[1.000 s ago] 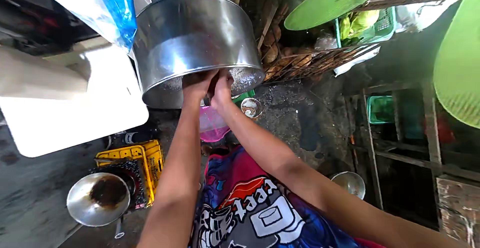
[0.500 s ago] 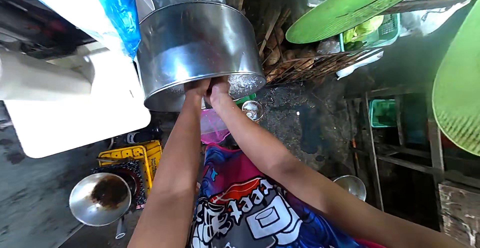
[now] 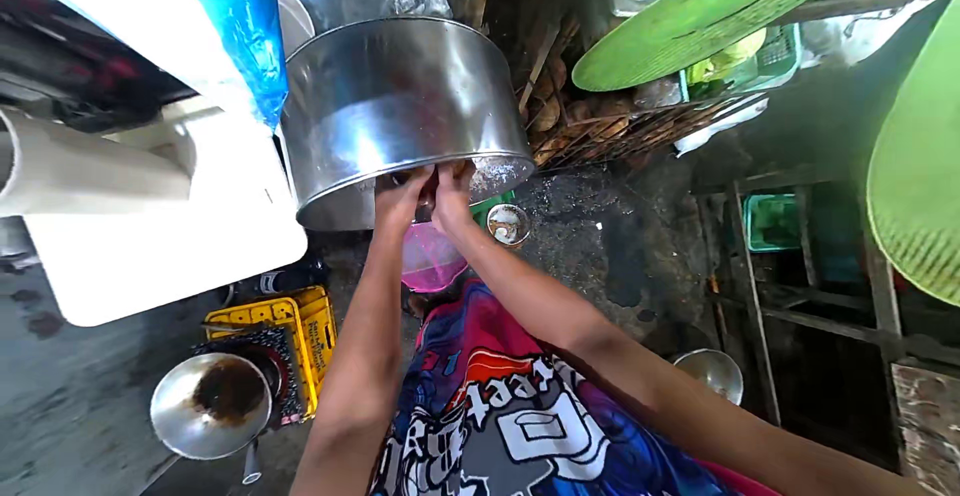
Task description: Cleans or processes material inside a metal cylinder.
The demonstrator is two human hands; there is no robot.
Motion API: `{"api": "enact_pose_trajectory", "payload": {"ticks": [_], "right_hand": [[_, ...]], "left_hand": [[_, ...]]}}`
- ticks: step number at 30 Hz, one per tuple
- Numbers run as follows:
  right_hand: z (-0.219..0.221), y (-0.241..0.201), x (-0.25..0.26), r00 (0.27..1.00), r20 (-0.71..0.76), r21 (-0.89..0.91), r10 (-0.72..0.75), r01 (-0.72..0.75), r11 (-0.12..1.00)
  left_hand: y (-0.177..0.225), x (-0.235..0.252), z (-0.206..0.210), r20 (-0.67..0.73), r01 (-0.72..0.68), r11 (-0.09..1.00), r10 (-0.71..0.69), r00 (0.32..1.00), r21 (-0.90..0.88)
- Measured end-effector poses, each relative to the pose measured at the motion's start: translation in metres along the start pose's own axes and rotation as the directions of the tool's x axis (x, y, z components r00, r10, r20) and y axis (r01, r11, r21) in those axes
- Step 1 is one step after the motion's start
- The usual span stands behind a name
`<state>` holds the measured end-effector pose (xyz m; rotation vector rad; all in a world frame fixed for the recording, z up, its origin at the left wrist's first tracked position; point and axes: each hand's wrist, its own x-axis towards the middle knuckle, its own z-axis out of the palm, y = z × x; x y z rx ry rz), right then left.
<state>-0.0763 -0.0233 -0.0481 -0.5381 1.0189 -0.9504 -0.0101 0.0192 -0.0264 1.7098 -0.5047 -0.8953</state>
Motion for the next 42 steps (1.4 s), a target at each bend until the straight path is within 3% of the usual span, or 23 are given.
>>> {"api": "enact_pose_trajectory", "payload": {"ticks": [2,4,7,10,11,16,21,24,27,29,32,34,38,40,42], "right_hand": [[0.026,-0.018,0.012,0.973,-0.091,0.131,0.213,-0.201,0.971],[0.027,-0.023,0.018,0.922,-0.040,0.330,0.384,-0.351,0.876],[0.023,-0.019,0.027,0.891,0.061,0.499,0.450,-0.418,0.759],[0.024,-0.017,0.026,0.899,0.096,0.552,0.427,-0.405,0.729],[0.026,-0.017,0.024,0.901,0.071,0.552,0.427,-0.392,0.736],[0.034,-0.013,0.026,0.898,-0.048,0.487,0.437,-0.361,0.795],[0.045,-0.015,0.018,0.917,-0.176,0.435,0.358,-0.254,0.864],[0.054,-0.028,0.014,0.879,-0.255,0.325,0.403,-0.315,0.892],[0.055,-0.031,0.008,0.885,-0.273,0.144,0.378,-0.351,0.925],[0.054,-0.032,0.008,0.889,-0.297,-0.030,0.348,-0.373,0.927],[0.039,-0.016,0.006,0.917,-0.355,-0.302,0.184,-0.299,0.905],[0.020,-0.001,-0.007,0.953,-0.298,-0.414,-0.055,-0.077,0.907],[-0.005,0.013,-0.034,0.939,-0.076,-0.309,-0.336,0.298,0.903],[0.004,0.008,-0.021,0.941,-0.150,-0.196,-0.304,0.273,0.942],[0.020,-0.003,-0.004,0.960,-0.253,-0.065,-0.116,0.103,0.993]], "left_hand": [[0.020,0.023,0.007,0.031,-0.086,0.902,0.081,0.996,0.423],[0.036,0.028,0.017,0.076,-0.065,0.668,0.013,0.997,0.741],[0.056,0.022,0.028,0.040,0.013,0.590,-0.075,0.996,0.807],[0.060,0.016,0.023,-0.003,0.113,0.780,-0.140,0.990,0.616],[0.056,0.017,0.021,-0.002,0.108,0.795,-0.133,0.991,0.597],[0.048,0.031,0.020,0.038,0.048,0.665,-0.114,0.993,0.745],[0.036,0.039,0.012,0.102,0.092,0.764,-0.202,0.974,0.639],[0.034,0.039,0.008,0.084,0.120,0.835,-0.194,0.977,0.537],[0.035,0.036,0.006,0.066,0.181,0.827,-0.254,0.965,0.532],[0.023,0.038,0.009,0.048,0.216,0.896,-0.254,0.966,0.388],[-0.005,0.025,0.010,0.016,0.292,0.955,-0.294,0.956,0.056],[-0.022,-0.004,0.003,-0.029,0.289,0.956,-0.290,0.956,-0.047],[-0.035,-0.033,-0.009,-0.044,-0.001,0.992,-0.005,0.999,-0.128],[-0.021,-0.016,-0.004,-0.035,0.019,0.994,-0.023,0.999,-0.109],[0.003,0.003,0.003,-0.007,0.077,0.997,-0.077,0.997,0.014]]}}
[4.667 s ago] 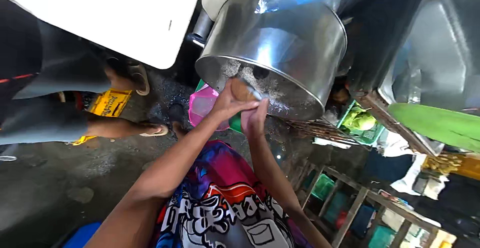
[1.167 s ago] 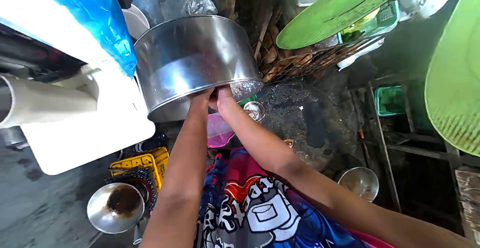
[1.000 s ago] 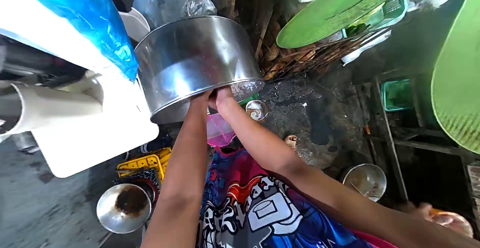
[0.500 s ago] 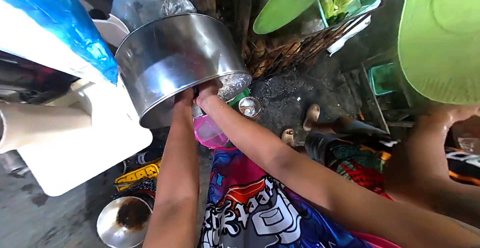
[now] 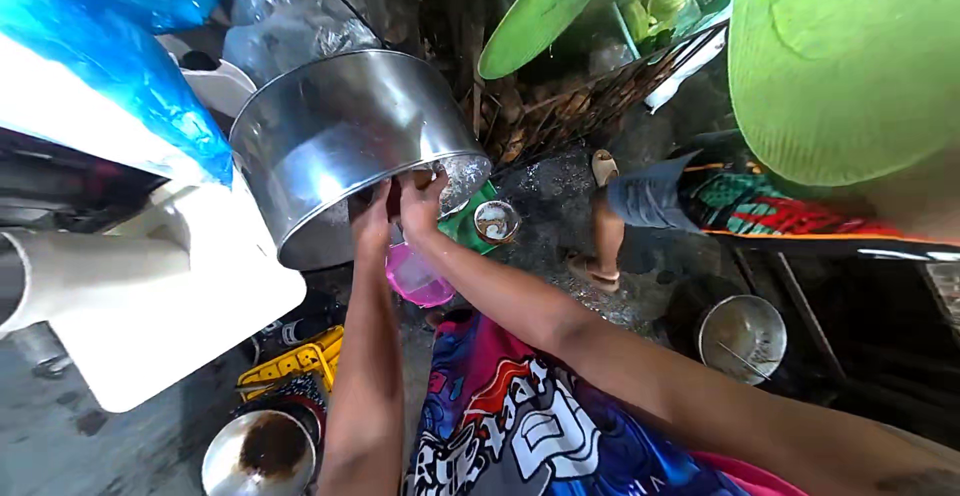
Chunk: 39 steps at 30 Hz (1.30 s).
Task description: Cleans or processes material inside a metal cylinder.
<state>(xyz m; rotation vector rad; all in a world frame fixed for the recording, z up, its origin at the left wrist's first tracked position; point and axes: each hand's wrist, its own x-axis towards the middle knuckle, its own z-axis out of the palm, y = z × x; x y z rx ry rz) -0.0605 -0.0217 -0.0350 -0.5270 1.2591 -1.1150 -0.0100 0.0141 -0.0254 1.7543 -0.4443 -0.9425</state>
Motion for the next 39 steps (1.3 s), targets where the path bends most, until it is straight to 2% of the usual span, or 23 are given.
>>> {"api": "enact_pose_trajectory", "payload": {"ticks": [3,4,6,8,10,11,13,15,16,18,19,21,22,24,27,28,29,31,33,34,35,37,39], "right_hand": [[0.022,-0.025,0.004,0.974,0.018,0.072,0.228,-0.229,0.971],[0.027,-0.031,0.001,0.958,0.015,0.071,0.288,-0.288,0.955],[0.030,-0.033,0.003,0.910,-0.011,0.078,0.414,-0.412,0.908],[0.033,-0.034,0.006,0.873,-0.001,0.154,0.487,-0.481,0.863],[0.036,-0.038,0.005,0.847,-0.003,0.259,0.531,-0.512,0.819],[0.038,-0.041,0.004,0.831,-0.006,0.282,0.556,-0.532,0.799],[0.040,-0.042,0.003,0.800,-0.011,0.288,0.600,-0.572,0.768],[0.042,-0.040,0.004,0.808,-0.051,0.261,0.588,-0.557,0.788],[0.041,-0.038,0.004,0.818,-0.062,0.250,0.572,-0.542,0.802],[0.041,-0.040,0.001,0.827,-0.070,0.198,0.558,-0.537,0.820],[0.042,-0.049,-0.002,0.807,-0.080,0.115,0.585,-0.575,0.810],[0.043,-0.066,-0.007,0.756,-0.083,-0.084,0.650,-0.655,0.751],[0.041,-0.055,-0.005,0.789,-0.064,-0.113,0.611,-0.614,0.781],[0.039,-0.013,0.001,0.921,-0.101,-0.128,0.377,-0.388,0.913],[0.016,0.016,0.002,0.991,-0.092,-0.331,0.102,-0.127,0.935],[-0.001,0.021,-0.005,1.000,-0.029,-0.381,0.001,-0.012,0.925],[-0.024,0.025,-0.015,0.991,0.095,-0.395,-0.096,0.126,0.910],[-0.068,0.034,-0.024,0.880,0.355,-0.348,-0.316,0.438,0.829],[-0.093,0.038,-0.025,0.772,0.476,-0.245,-0.421,0.576,0.780],[-0.096,0.035,-0.025,0.764,0.482,-0.230,-0.429,0.583,0.780],[-0.092,0.029,-0.025,0.786,0.468,-0.237,-0.403,0.551,0.800],[-0.068,0.013,-0.022,0.894,0.382,-0.247,-0.232,0.341,0.907],[-0.032,0.007,-0.013,0.972,0.226,-0.185,-0.069,0.112,0.976]], "left_hand": [[0.027,0.021,0.004,0.080,-0.116,0.932,0.095,0.992,0.343],[0.030,0.025,0.004,0.090,-0.122,0.910,0.094,0.992,0.396],[0.040,0.022,0.009,0.086,-0.056,0.892,0.020,0.996,0.448],[0.067,0.011,0.012,0.092,0.058,0.875,-0.117,0.989,0.480],[0.057,0.018,0.007,0.094,0.052,0.866,-0.114,0.989,0.498],[0.053,0.023,0.003,0.081,0.071,0.862,-0.129,0.988,0.501],[0.077,0.017,-0.002,0.089,0.224,0.837,-0.307,0.948,0.500],[0.052,0.011,-0.001,0.053,0.017,0.896,-0.045,0.998,0.443],[0.048,0.003,-0.001,0.044,-0.057,0.922,0.043,0.998,0.382],[0.072,-0.016,-0.002,0.052,0.050,0.965,-0.066,0.997,0.257],[0.073,-0.015,-0.001,0.038,0.098,0.971,-0.109,0.993,0.216],[0.047,0.006,-0.006,0.062,0.125,0.978,-0.137,0.989,0.165],[0.027,0.023,-0.010,0.093,0.134,0.983,-0.146,0.985,0.129],[0.003,0.038,-0.014,0.159,0.156,0.987,-0.161,0.974,0.044],[-0.023,0.020,-0.017,0.166,0.213,0.976,-0.201,0.965,-0.054],[-0.038,0.005,-0.017,0.150,0.212,0.972,-0.195,0.969,-0.104],[-0.055,-0.011,-0.018,0.127,0.167,0.975,-0.149,0.981,-0.149],[-0.078,-0.044,-0.022,0.115,0.028,0.980,-0.005,0.993,-0.198],[-0.090,-0.064,-0.023,0.078,-0.043,0.938,0.074,0.994,-0.343],[-0.092,-0.066,-0.025,0.068,-0.058,0.918,0.092,0.993,-0.391],[-0.088,-0.063,-0.029,0.085,-0.059,0.921,0.099,0.991,-0.386],[-0.065,-0.043,-0.032,0.154,-0.016,0.956,0.064,0.986,-0.293],[-0.030,-0.023,-0.026,0.134,0.016,0.987,0.006,0.991,-0.162]]}}
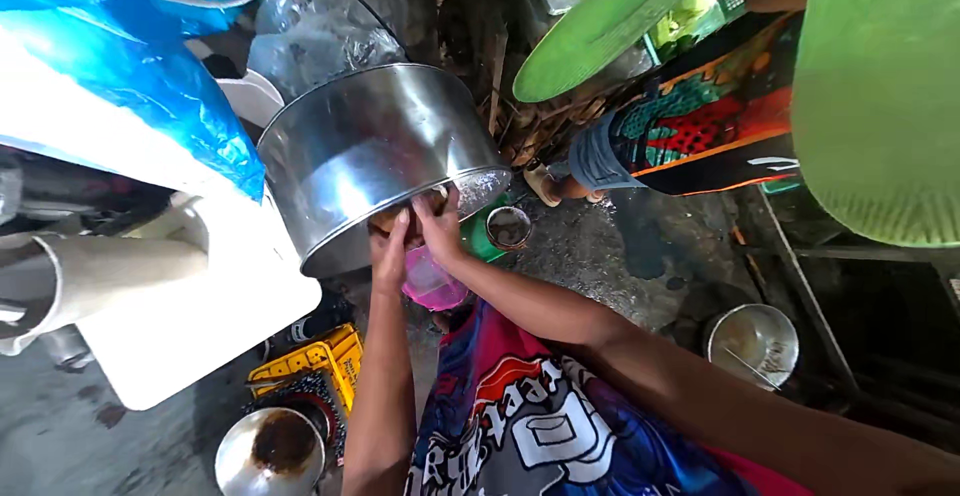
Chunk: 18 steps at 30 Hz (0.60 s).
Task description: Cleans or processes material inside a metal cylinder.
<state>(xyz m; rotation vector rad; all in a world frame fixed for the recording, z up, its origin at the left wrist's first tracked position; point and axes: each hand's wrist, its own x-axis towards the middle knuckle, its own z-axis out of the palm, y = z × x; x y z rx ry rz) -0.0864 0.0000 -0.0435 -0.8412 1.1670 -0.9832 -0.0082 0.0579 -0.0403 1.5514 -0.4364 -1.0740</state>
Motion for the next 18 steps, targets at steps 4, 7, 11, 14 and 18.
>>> {"api": "enact_pose_trajectory", "payload": {"ticks": [4,7,11,14,18], "right_hand": [[0.044,-0.035,0.022,0.950,-0.064,0.197,0.307,-0.290,0.937],[0.050,-0.058,0.028,0.831,-0.090,0.316,0.550,-0.500,0.807],[0.049,-0.053,0.036,0.760,-0.118,0.412,0.639,-0.548,0.728],[0.053,-0.064,0.030,0.757,-0.087,0.542,0.647,-0.509,0.669],[0.051,-0.062,0.029,0.779,-0.063,0.309,0.624,-0.579,0.754]], "left_hand": [[0.055,0.031,0.031,-0.060,-0.140,0.887,0.184,0.981,0.440],[0.069,0.032,0.044,-0.084,-0.013,0.731,0.096,0.992,0.682],[0.115,-0.009,0.066,-0.164,0.155,0.878,-0.089,0.982,0.453],[0.136,-0.023,0.071,-0.169,0.175,0.941,-0.129,0.977,0.291],[0.063,0.041,0.033,-0.036,0.001,0.948,0.012,0.999,0.317]]}}
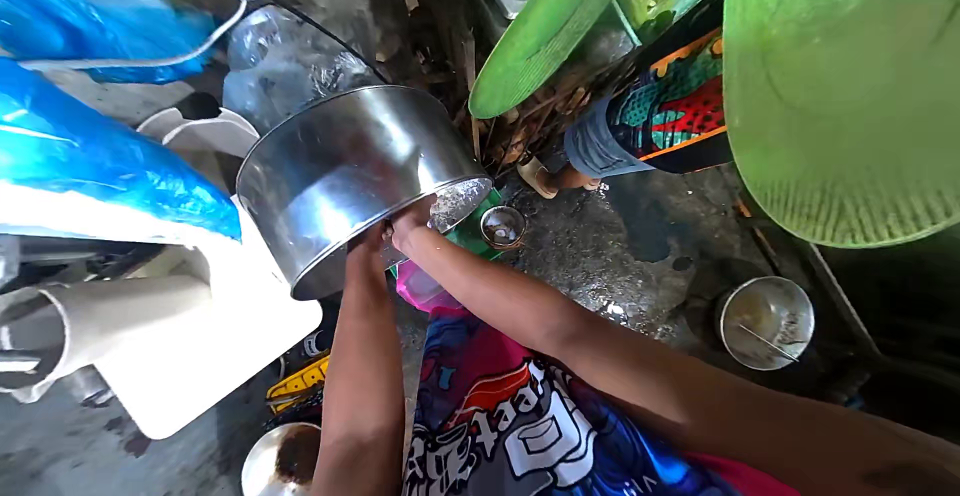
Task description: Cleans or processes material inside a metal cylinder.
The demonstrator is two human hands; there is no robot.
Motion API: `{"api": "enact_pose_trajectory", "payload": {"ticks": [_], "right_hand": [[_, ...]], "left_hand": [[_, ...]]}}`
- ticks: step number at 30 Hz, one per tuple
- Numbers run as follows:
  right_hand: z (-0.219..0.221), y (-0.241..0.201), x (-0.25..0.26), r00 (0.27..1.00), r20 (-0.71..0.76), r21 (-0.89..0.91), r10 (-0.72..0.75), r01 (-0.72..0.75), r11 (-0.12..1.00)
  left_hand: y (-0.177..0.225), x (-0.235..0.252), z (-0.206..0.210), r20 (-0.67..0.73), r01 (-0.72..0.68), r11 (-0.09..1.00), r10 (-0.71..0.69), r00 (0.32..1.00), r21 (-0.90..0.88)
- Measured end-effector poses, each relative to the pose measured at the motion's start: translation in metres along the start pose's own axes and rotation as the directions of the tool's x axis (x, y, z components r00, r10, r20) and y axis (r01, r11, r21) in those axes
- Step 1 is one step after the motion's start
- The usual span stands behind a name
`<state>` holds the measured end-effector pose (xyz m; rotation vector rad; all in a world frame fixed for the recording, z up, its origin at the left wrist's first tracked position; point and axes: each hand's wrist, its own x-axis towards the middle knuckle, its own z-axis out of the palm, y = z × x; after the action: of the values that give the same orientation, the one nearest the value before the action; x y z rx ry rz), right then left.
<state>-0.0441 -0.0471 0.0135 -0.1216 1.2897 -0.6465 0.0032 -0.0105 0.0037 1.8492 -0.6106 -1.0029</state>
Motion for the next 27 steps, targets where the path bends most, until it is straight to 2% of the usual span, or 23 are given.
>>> {"api": "enact_pose_trajectory", "payload": {"ticks": [2,4,6,7,8,10,11,13,14,15,16,17,18,20,21,22,24,26,27], "right_hand": [[-0.007,0.009,0.010,0.997,0.055,-0.174,-0.063,0.072,0.982],[-0.018,0.024,0.014,0.970,0.075,-0.337,-0.230,0.242,0.910],[-0.044,0.039,0.017,0.889,0.185,-0.373,-0.419,0.458,0.807],[-0.066,0.046,0.013,0.832,0.289,-0.365,-0.474,0.554,0.749],[-0.093,0.051,0.009,0.740,0.432,-0.326,-0.515,0.661,0.677],[-0.146,0.053,0.011,0.554,0.660,-0.242,-0.507,0.796,0.555],[-0.173,0.054,0.008,0.547,0.703,-0.255,-0.455,0.790,0.557],[-0.214,0.047,-0.002,0.675,0.694,-0.333,-0.249,0.608,0.720],[-0.229,0.042,-0.004,0.754,0.647,-0.353,-0.116,0.431,0.831],[-0.244,0.040,-0.003,0.798,0.603,-0.336,-0.003,0.257,0.906],[-0.257,0.035,0.003,0.831,0.552,-0.340,0.066,0.151,0.928],[-0.269,0.029,0.011,0.870,0.485,-0.382,0.089,0.119,0.917],[-0.281,0.023,0.021,0.909,0.412,-0.455,0.063,0.146,0.879],[-0.301,0.011,0.045,0.959,0.274,-0.595,-0.078,0.233,0.769],[-0.307,0.002,0.054,0.964,0.211,-0.611,-0.159,0.257,0.748],[-0.311,-0.006,0.062,0.959,0.158,-0.622,-0.235,0.282,0.731],[-0.313,-0.027,0.078,0.928,0.115,-0.729,-0.355,0.322,0.604],[-0.311,-0.040,0.099,0.917,0.133,-0.899,-0.377,0.271,0.343],[-0.311,-0.042,0.113,0.930,0.132,-0.961,-0.342,0.205,0.185]], "left_hand": [[0.007,0.001,-0.010,0.104,0.297,0.955,-0.294,0.950,-0.021],[-0.032,-0.001,-0.014,0.085,0.361,0.913,-0.351,0.932,-0.189],[-0.077,-0.013,-0.015,0.152,0.322,0.892,-0.288,0.946,-0.316],[-0.095,-0.032,-0.016,0.203,0.276,0.900,-0.216,0.955,-0.337],[-0.110,-0.054,-0.015,0.229,0.208,0.917,-0.134,0.964,-0.341],[-0.125,-0.097,-0.010,0.208,0.105,0.926,-0.029,0.978,-0.362],[-0.130,-0.121,-0.007,0.191,0.075,0.940,-0.010,0.981,-0.334],[-0.144,-0.153,0.003,0.167,0.005,0.979,0.030,0.985,-0.204],[-0.155,-0.160,0.009,0.191,-0.039,0.992,0.061,0.980,-0.117],[-0.167,-0.162,0.014,0.237,-0.089,0.996,0.093,0.967,-0.028],[-0.178,-0.159,0.019,0.292,-0.125,0.989,0.098,0.951,0.075],[-0.184,-0.154,0.024,0.365,-0.131,0.968,0.046,0.930,0.213],[-0.186,-0.148,0.028,0.448,-0.119,0.919,-0.067,0.892,0.375],[-0.185,-0.133,0.036,0.549,-0.084,0.783,-0.351,0.759,0.616],[-0.189,-0.126,0.038,0.559,-0.066,0.746,-0.435,0.706,0.663],[-0.196,-0.122,0.037,0.549,-0.033,0.731,-0.482,0.683,0.682],[-0.210,-0.116,0.028,0.474,0.070,0.747,-0.488,0.733,0.661],[-0.234,-0.116,0.013,0.353,0.174,0.765,-0.470,0.809,0.620],[-0.242,-0.118,0.004,0.298,0.228,0.763,-0.482,0.824,0.605]]}}
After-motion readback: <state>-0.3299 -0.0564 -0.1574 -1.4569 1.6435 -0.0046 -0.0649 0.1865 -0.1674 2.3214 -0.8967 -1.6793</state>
